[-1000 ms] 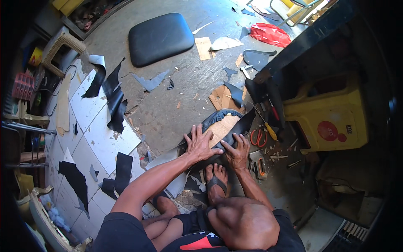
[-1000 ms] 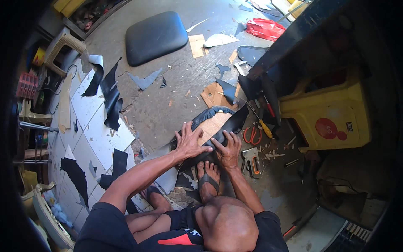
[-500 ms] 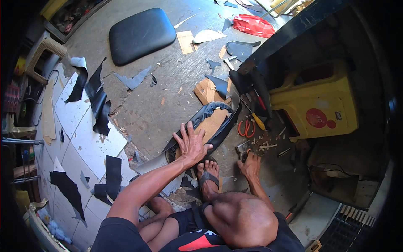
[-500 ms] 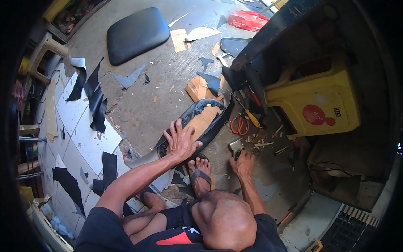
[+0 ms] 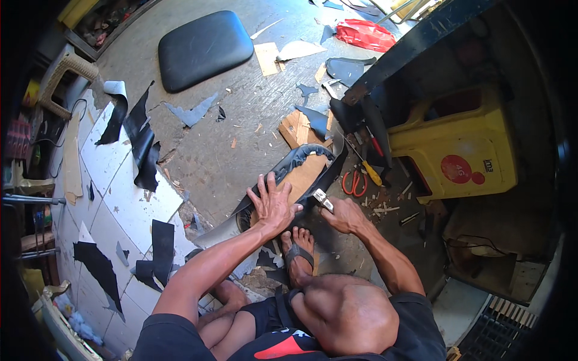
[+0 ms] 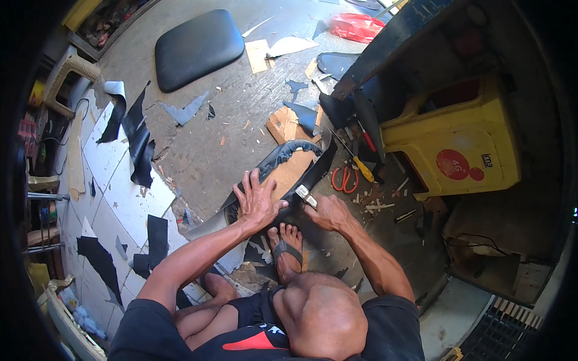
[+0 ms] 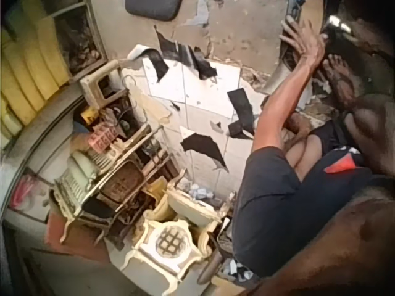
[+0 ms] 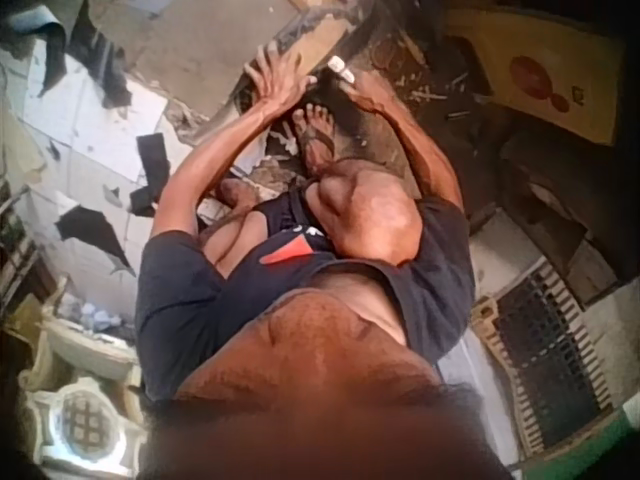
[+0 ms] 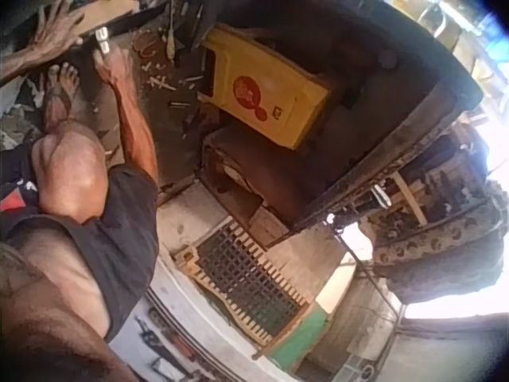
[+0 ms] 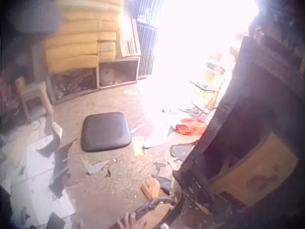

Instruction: The person reupholsters chair parts by stretching black vinyl over foam-padded bases and securing it with a manual stapler and shears.

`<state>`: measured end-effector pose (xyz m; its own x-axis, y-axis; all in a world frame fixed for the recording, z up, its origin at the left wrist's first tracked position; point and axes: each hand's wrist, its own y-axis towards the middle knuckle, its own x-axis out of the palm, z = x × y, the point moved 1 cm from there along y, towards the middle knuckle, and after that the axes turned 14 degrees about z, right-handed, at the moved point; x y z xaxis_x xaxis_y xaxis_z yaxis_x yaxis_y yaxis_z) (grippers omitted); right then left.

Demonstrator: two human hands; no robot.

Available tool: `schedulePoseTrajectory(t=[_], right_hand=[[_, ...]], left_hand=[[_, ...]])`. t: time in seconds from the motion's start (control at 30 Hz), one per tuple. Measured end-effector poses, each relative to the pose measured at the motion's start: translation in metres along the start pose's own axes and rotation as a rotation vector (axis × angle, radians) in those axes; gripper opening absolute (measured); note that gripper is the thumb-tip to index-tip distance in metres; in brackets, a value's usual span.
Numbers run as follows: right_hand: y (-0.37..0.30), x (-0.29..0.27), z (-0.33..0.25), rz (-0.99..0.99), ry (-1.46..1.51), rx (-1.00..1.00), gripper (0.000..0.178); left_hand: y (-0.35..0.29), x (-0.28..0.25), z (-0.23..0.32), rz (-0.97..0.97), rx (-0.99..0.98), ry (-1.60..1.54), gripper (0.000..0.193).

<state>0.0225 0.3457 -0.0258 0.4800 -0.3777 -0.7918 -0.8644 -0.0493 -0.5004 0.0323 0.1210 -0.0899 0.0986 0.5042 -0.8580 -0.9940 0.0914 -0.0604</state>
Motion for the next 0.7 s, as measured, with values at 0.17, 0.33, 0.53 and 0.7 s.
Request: schedulePoseTrajectory(t=[0.17,0.33,0.53,0.7], right_hand=[[-0.006,0.003,0.002,-0.008,0.086,-0.061,0.055],[-0.021,0.016,0.005,0.015,0.073,-0.071,0.051],[-0.017,0.022,-0.016,0.011,0.023,0.033,0.049],[-0.037,0.015,-0.036,-0.044,0.018,-0.054,0.052]], left_hand=[[-0.003,-0.001,-0.003,-0.002,-0.016,0.0,0.069],[-0.002,0.001,-0.006,0.012,0.005,-0.001,0.071],[0.0,-0.02,-0.017,-0.127,0.053,-0.017,0.08],[0.0,-0.022,-0.025,-0.167,0.043,-0.03,0.079]])
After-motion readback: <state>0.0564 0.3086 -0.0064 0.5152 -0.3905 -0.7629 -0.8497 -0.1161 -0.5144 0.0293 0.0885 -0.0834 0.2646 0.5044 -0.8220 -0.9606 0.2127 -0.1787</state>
